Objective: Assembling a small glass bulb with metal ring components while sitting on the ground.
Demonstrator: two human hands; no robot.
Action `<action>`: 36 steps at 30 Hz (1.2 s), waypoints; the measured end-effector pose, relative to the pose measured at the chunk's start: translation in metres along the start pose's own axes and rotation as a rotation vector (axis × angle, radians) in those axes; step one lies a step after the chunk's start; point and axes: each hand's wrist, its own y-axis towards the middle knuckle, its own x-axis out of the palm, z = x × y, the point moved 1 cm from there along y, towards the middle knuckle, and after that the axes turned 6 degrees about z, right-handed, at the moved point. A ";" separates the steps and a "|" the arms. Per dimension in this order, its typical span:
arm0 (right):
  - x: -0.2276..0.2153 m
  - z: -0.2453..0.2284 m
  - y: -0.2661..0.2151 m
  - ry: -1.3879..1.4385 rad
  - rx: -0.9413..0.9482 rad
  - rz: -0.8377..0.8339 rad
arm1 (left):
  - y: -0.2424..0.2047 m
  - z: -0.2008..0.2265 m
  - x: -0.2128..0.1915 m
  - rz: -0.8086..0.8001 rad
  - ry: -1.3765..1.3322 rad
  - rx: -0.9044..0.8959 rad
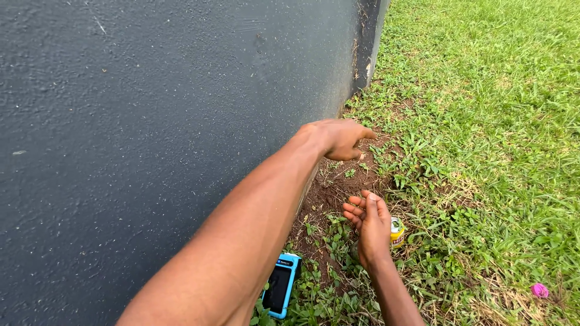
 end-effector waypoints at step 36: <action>-0.148 -0.006 0.031 -0.077 -0.005 0.301 | 0.007 0.018 0.003 0.060 0.080 0.085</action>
